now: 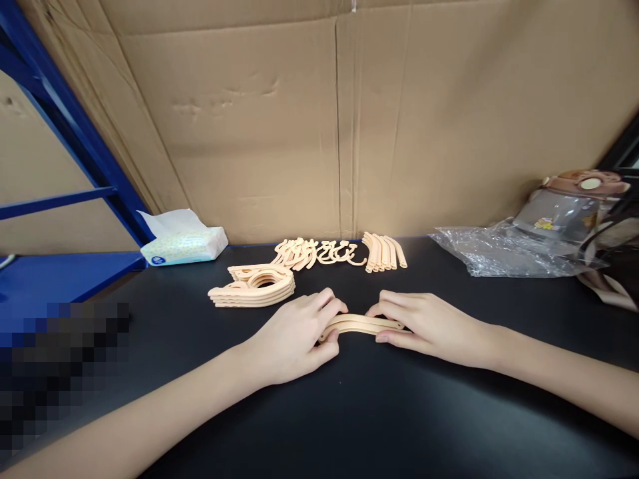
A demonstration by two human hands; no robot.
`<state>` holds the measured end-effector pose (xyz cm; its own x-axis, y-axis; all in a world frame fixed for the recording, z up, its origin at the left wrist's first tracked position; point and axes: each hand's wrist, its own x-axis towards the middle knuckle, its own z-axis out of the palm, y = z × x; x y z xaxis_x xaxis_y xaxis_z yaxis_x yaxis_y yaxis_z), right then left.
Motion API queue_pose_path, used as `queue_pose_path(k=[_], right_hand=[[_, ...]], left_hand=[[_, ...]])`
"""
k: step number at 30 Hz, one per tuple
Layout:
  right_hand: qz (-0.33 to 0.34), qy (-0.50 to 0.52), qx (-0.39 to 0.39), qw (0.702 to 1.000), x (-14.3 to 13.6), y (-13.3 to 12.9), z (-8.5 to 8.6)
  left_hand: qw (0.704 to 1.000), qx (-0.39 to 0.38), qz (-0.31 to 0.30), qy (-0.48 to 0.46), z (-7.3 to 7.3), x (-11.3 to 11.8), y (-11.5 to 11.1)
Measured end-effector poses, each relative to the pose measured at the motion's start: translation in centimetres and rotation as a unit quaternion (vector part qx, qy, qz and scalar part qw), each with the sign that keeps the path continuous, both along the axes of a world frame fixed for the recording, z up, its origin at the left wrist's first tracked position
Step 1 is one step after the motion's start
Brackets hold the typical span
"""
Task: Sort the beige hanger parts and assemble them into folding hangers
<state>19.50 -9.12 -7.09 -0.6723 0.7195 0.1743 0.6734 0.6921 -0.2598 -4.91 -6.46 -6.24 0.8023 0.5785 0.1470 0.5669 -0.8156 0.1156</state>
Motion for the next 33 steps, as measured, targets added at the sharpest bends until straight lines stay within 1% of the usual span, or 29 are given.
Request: queue_pose_path(k=[10,17,20,22,26,28,31,33], right_hand=[[0.002,-0.003,0.001,1.0,0.0,0.1,0.0],[-0.004,0.001,-0.008,1.0,0.0,0.0,0.1],[-0.008,0.008,-0.015,1.0,-0.1,0.0,0.0],[-0.014,0.019,-0.013,1.0,-0.1,-0.1,-0.2],[-0.037,0.05,-0.006,0.998,-0.1,-0.6,-0.7],[-0.041,0.053,-0.002,0.998,-0.1,-0.8,-0.8],[-0.042,0.054,-0.001,0.998,-0.2,-0.9,-0.8],[-0.042,0.054,-0.002,0.998,-0.2,-0.9,-0.8]], left_hand=[[1.0,-0.001,0.001,0.001,-0.1,0.0,0.0],[0.998,-0.045,0.02,-0.035,-0.4,-0.2,0.0],[0.998,-0.048,0.023,-0.045,-0.4,-0.3,-0.1],[0.998,-0.041,0.025,-0.05,-0.5,-0.3,-0.1],[0.996,0.006,0.05,-0.069,-0.7,-0.4,-0.1],[0.996,0.017,0.043,-0.077,-0.8,-0.5,-0.2],[0.998,-0.01,0.02,-0.06,-0.8,-0.7,-0.3],[0.998,-0.045,0.024,-0.037,-0.7,-0.7,-0.4]])
